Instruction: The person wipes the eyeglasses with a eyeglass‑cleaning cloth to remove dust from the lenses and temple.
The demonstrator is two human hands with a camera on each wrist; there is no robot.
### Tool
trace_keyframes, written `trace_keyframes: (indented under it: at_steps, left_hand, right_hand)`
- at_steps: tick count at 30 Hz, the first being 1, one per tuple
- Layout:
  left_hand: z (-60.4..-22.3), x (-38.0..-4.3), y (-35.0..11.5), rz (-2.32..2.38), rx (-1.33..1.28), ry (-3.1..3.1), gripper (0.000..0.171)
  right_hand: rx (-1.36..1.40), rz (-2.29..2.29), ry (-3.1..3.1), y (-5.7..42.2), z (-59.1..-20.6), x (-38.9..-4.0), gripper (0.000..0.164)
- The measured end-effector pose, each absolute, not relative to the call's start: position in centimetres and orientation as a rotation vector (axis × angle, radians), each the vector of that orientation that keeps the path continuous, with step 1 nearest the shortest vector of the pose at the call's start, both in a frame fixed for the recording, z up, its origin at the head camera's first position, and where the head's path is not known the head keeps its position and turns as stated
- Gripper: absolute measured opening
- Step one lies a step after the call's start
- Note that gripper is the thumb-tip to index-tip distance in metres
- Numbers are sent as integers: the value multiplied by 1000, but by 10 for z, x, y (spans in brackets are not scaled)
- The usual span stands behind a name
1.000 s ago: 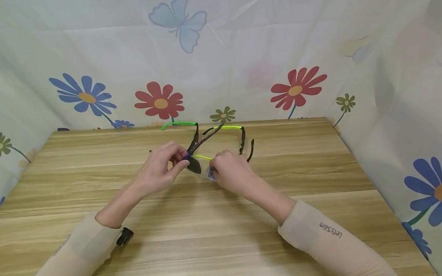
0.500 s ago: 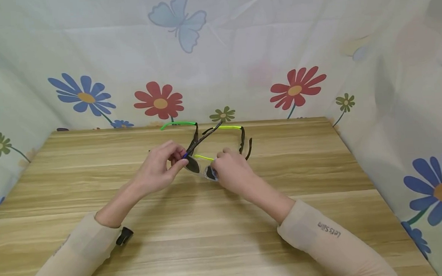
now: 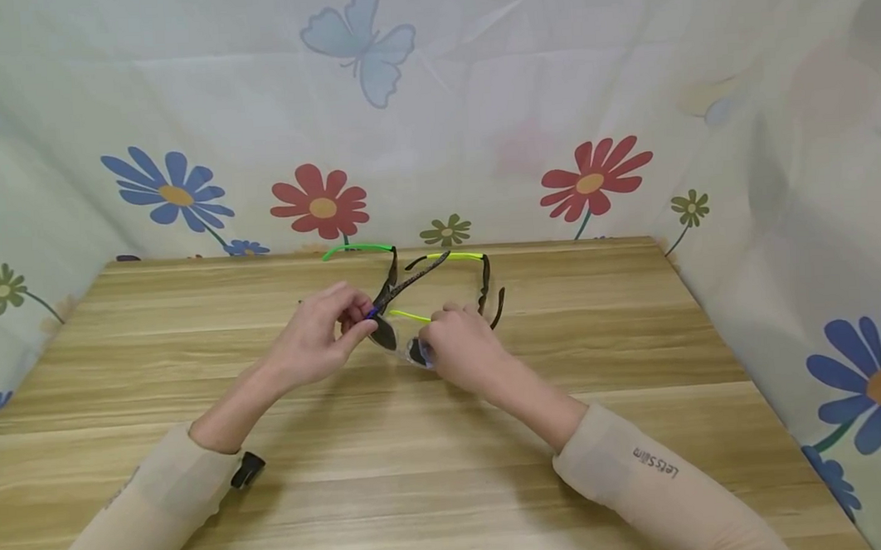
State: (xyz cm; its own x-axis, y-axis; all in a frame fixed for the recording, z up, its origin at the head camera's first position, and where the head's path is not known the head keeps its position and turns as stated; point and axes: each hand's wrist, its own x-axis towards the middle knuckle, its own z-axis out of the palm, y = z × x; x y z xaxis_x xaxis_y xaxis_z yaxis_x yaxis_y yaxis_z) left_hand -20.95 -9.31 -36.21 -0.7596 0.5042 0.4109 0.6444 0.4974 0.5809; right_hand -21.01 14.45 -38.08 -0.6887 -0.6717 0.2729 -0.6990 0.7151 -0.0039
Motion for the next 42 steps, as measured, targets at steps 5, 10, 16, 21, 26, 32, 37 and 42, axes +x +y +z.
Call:
trace_keyframes:
  at_steps: [5, 10, 16, 21, 26, 32, 37, 42]
  left_hand:
    - [-363, -209, -92, -1095, -1002, -2542, 10]
    - [-363, -208, -91, -1101, -979, -2560, 10]
    - [-363, -208, -90, -1093, -970, -2567, 9]
    - [-362, -209, -90, -1107, -965, -2571, 9]
    - [-360, -208, -92, -1134, -944, -2573, 9]
    - [-360, -211, -95, -1127, -932, -2584, 9]
    - [-360, -213, -99, -1138, -896, -2611, 9]
    - [-361, -217, -104, -1145, -849, -2605, 9]
  right_hand:
    - [1093, 264, -2689, 143, -379, -209, 9]
    - [1083, 319, -2718, 144, -378, -209, 2]
    - [1057, 223, -2727, 143, -378, -209, 3]
    - [1048, 104, -2714, 142, -380, -209, 7]
    - [1023, 38, -2731, 143, -380, -208, 13]
    - [1008, 26, -2750, 144, -379, -207, 18]
    - [1035, 57, -2708, 145, -379, -206, 14]
    - [1058, 142, -2648, 147, -376, -207, 9]
